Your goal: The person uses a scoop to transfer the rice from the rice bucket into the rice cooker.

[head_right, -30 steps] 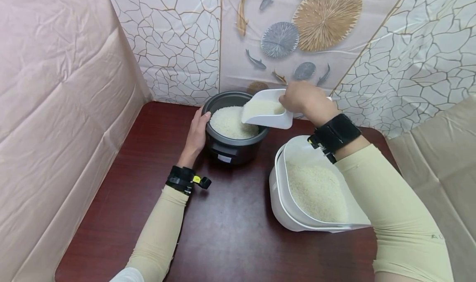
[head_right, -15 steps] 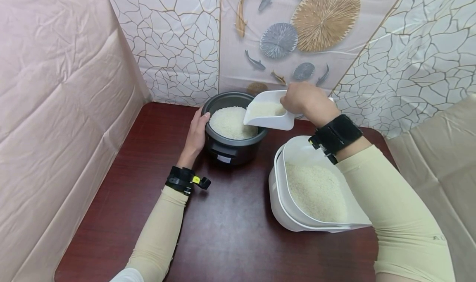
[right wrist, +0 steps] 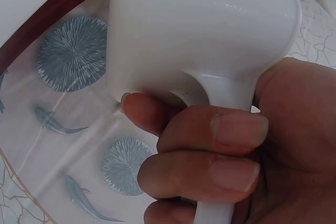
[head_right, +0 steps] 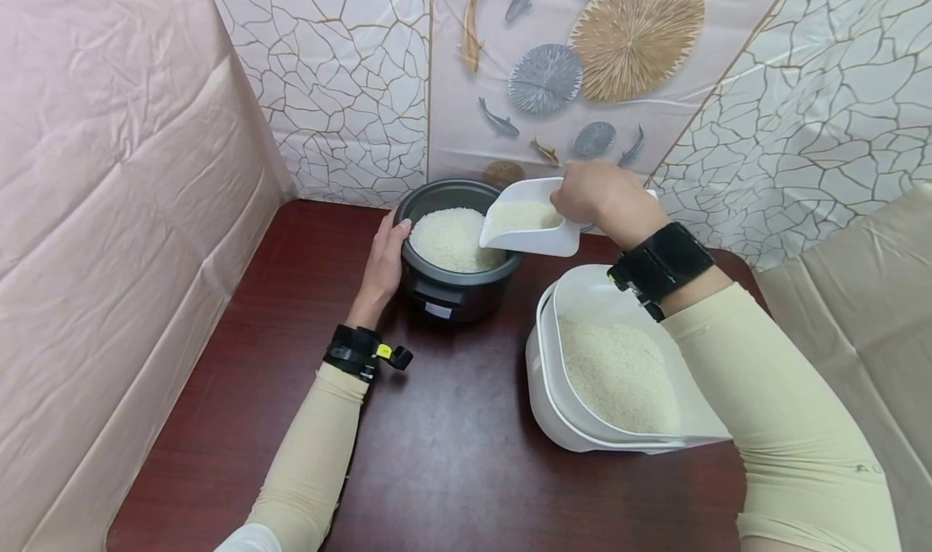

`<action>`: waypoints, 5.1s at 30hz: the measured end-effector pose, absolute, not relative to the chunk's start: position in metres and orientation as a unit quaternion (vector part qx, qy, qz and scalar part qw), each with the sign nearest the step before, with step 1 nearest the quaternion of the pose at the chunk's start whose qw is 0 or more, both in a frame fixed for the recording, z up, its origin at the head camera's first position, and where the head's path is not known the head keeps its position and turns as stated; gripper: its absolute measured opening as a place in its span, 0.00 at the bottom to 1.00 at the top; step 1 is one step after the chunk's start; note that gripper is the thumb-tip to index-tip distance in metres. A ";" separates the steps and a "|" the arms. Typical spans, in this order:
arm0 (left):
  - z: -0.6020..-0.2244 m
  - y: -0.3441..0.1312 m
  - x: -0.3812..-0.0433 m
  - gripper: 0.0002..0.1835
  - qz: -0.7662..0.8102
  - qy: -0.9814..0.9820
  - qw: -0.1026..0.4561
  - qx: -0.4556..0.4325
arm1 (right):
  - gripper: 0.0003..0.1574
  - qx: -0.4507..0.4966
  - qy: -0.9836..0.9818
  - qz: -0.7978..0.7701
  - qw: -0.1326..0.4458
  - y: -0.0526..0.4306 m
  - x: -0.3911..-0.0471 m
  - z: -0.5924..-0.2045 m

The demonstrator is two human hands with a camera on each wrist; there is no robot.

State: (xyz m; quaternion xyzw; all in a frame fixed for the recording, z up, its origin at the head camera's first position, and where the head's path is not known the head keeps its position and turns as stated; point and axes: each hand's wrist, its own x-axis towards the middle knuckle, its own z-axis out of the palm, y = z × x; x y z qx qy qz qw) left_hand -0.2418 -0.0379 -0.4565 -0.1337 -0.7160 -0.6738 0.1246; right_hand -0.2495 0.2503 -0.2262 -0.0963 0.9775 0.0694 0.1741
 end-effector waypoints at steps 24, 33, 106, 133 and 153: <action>-0.456 -0.037 -0.242 0.31 -0.672 -0.718 0.127 -0.134 | 0.28 -0.102 0.977 0.095 0.161 0.248 -0.243 -0.219; -0.456 -0.037 -0.241 0.31 -0.677 -0.713 0.121 -0.139 | 0.26 -0.102 0.977 0.105 0.158 0.245 -0.241 -0.217; -0.456 -0.039 -0.241 0.31 -0.670 -0.721 0.121 -0.130 | 0.14 -0.273 0.919 0.134 -0.253 0.199 -0.218 -0.230; -0.453 -0.040 -0.241 0.30 -0.677 -0.716 0.109 -0.132 | 0.17 -0.281 0.897 0.124 -0.319 0.195 -0.218 -0.237; -0.453 -0.039 -0.239 0.29 -0.682 -0.711 0.111 -0.127 | 0.27 -0.122 0.983 0.021 -0.133 0.234 -0.228 -0.230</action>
